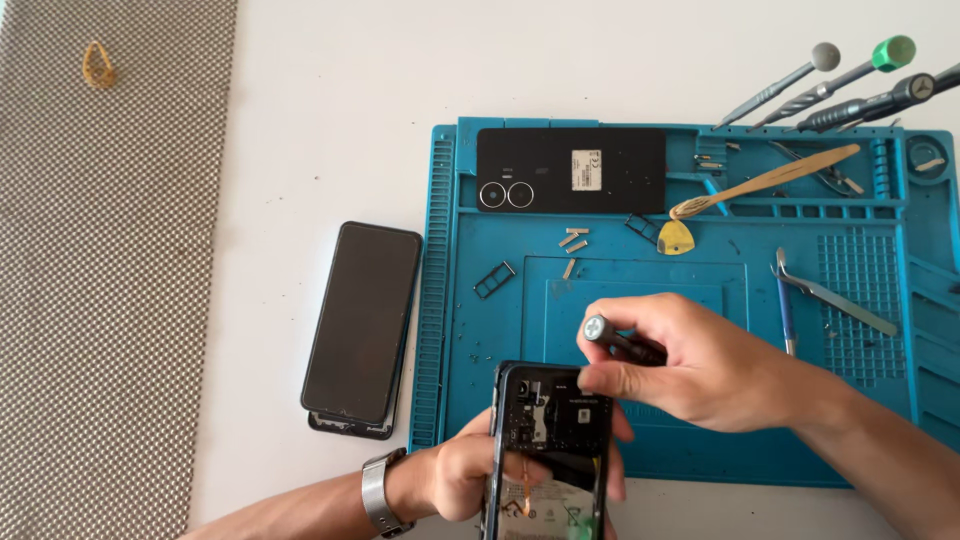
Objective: The person disassembles a smartphone on a blue work mat, using a screwdriver to remove screws and a plastic pry tool to separate the back cover. They manipulate internal components, including the battery and circuit board, and place removed parts on the mat.
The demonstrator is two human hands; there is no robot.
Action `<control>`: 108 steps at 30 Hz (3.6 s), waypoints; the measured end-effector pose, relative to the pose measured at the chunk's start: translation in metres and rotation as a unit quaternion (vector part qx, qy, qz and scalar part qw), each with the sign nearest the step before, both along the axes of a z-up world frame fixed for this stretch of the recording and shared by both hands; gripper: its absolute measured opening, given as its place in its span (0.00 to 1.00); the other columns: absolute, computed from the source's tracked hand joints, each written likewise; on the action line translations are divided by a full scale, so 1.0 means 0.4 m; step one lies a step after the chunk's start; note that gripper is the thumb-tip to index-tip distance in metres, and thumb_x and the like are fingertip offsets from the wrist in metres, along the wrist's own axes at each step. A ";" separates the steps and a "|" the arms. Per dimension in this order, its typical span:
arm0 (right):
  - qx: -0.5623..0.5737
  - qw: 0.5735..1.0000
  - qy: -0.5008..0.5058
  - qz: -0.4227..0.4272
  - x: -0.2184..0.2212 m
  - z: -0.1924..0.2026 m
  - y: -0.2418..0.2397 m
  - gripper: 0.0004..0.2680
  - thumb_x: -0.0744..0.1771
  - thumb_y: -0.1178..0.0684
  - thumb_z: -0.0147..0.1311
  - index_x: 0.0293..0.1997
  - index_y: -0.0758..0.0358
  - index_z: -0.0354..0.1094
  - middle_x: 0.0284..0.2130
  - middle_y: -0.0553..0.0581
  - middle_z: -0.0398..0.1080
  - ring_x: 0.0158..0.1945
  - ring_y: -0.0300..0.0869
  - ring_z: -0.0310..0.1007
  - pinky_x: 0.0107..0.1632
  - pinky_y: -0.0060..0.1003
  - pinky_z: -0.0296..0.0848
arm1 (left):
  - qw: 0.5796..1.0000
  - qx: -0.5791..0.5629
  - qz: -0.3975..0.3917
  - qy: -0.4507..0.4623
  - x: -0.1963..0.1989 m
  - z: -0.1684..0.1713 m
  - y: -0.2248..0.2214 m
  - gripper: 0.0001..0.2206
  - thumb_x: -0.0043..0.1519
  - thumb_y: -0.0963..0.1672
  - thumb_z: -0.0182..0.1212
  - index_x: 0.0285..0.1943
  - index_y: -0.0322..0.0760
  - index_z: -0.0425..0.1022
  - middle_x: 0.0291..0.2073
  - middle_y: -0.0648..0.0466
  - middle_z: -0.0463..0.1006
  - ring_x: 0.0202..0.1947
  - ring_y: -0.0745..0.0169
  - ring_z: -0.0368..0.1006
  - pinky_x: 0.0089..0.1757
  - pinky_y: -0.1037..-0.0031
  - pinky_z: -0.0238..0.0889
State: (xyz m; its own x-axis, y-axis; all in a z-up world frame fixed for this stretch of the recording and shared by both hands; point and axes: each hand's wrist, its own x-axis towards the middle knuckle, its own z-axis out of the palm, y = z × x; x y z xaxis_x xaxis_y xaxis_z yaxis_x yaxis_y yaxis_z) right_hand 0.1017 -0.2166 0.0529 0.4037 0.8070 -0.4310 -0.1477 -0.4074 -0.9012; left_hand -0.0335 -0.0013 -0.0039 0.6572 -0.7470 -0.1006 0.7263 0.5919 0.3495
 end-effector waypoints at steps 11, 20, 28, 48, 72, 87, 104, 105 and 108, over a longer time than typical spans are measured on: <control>-0.036 0.995 -0.025 -0.092 -0.019 -0.014 0.042 0.13 0.66 0.44 0.54 0.28 0.62 0.70 0.16 0.49 0.68 0.22 0.31 0.64 0.25 0.29 0.63 | 0.993 0.088 0.078 0.001 0.009 -0.010 -0.011 0.36 0.49 0.41 0.51 0.73 0.20 0.58 0.50 0.35 0.76 0.46 0.40 0.78 0.51 0.55 0.74; -0.067 0.985 -0.010 -0.161 -0.042 -0.050 0.044 0.15 0.66 0.40 0.54 0.26 0.63 0.68 0.17 0.48 0.66 0.23 0.31 0.63 0.24 0.30 0.65 | 0.985 0.146 0.095 -0.005 0.008 -0.003 -0.021 0.35 0.52 0.40 0.50 0.75 0.25 0.58 0.53 0.37 0.76 0.49 0.44 0.77 0.53 0.56 0.73; -0.036 0.975 0.050 -0.215 -0.057 -0.070 0.046 0.16 0.65 0.40 0.55 0.24 0.65 0.67 0.16 0.51 0.67 0.16 0.34 0.66 0.17 0.31 0.65 | 0.977 0.175 0.126 -0.005 -0.011 -0.015 -0.029 0.25 0.54 0.39 0.48 0.64 0.25 0.64 0.54 0.39 0.75 0.49 0.48 0.78 0.51 0.60 0.72; -0.029 0.977 0.072 -0.200 -0.057 -0.076 0.047 0.19 0.67 0.39 0.53 0.21 0.66 0.69 0.14 0.50 0.67 0.17 0.33 0.66 0.19 0.31 0.65 | 0.826 0.375 0.213 -0.363 -0.060 -0.085 -0.010 0.16 0.66 0.35 0.45 0.62 0.22 0.69 0.61 0.38 0.71 0.59 0.49 0.71 0.58 0.64 0.67; 0.013 0.926 -0.375 -0.029 -0.190 0.003 0.020 0.21 0.60 0.33 0.70 0.35 0.60 0.63 0.29 0.48 0.62 0.29 0.26 0.69 0.26 0.23 0.69 | 0.914 0.327 0.209 -0.120 -0.010 -0.040 -0.032 0.21 0.62 0.40 0.47 0.66 0.31 0.65 0.51 0.50 0.73 0.52 0.61 0.68 0.54 0.68 0.63; -0.025 0.928 -0.349 -0.126 -0.206 -0.026 -0.033 0.09 0.60 0.54 0.71 0.33 0.59 0.71 0.23 0.43 0.71 0.21 0.22 0.62 0.18 0.19 0.59 | 0.934 0.256 0.201 -0.145 -0.014 -0.034 -0.032 0.39 0.61 0.37 0.60 0.82 0.32 0.43 0.58 0.49 0.69 0.59 0.62 0.69 0.57 0.65 0.67; -0.023 0.925 -0.334 -0.179 -0.191 0.075 -0.068 0.06 0.64 0.53 0.68 0.36 0.59 0.73 0.24 0.45 0.66 0.22 0.27 0.57 0.23 0.26 0.56 | 0.965 0.105 0.227 -0.084 0.047 0.027 -0.017 0.26 0.68 0.37 0.55 0.76 0.34 0.54 0.75 0.44 0.61 0.68 0.51 0.67 0.64 0.54 0.66; -0.029 0.928 -0.308 -0.209 -0.177 0.082 -0.094 0.06 0.65 0.54 0.65 0.37 0.61 0.72 0.25 0.46 0.66 0.24 0.28 0.58 0.25 0.26 0.57 | 0.969 0.072 0.228 -0.053 0.055 0.026 -0.016 0.25 0.68 0.38 0.56 0.75 0.35 0.55 0.74 0.41 0.62 0.69 0.50 0.67 0.65 0.52 0.67; -0.017 0.934 -0.175 -0.311 -0.127 0.064 -0.153 0.06 0.69 0.54 0.55 0.42 0.66 0.70 0.27 0.49 0.71 0.28 0.31 0.64 0.28 0.26 0.63 | 0.981 0.025 0.192 0.017 0.067 0.025 -0.016 0.27 0.68 0.42 0.58 0.77 0.38 0.56 0.73 0.37 0.60 0.69 0.45 0.65 0.62 0.49 0.65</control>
State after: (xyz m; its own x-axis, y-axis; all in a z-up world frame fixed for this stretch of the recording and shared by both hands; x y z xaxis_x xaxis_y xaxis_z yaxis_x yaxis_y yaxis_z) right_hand 0.0508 -0.2778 0.0786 0.9109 0.3573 -0.2064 -0.0650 -0.3697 -0.9269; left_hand -0.0065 -0.0079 0.0062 0.8844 -0.4393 -0.1580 0.4657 0.8065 0.3643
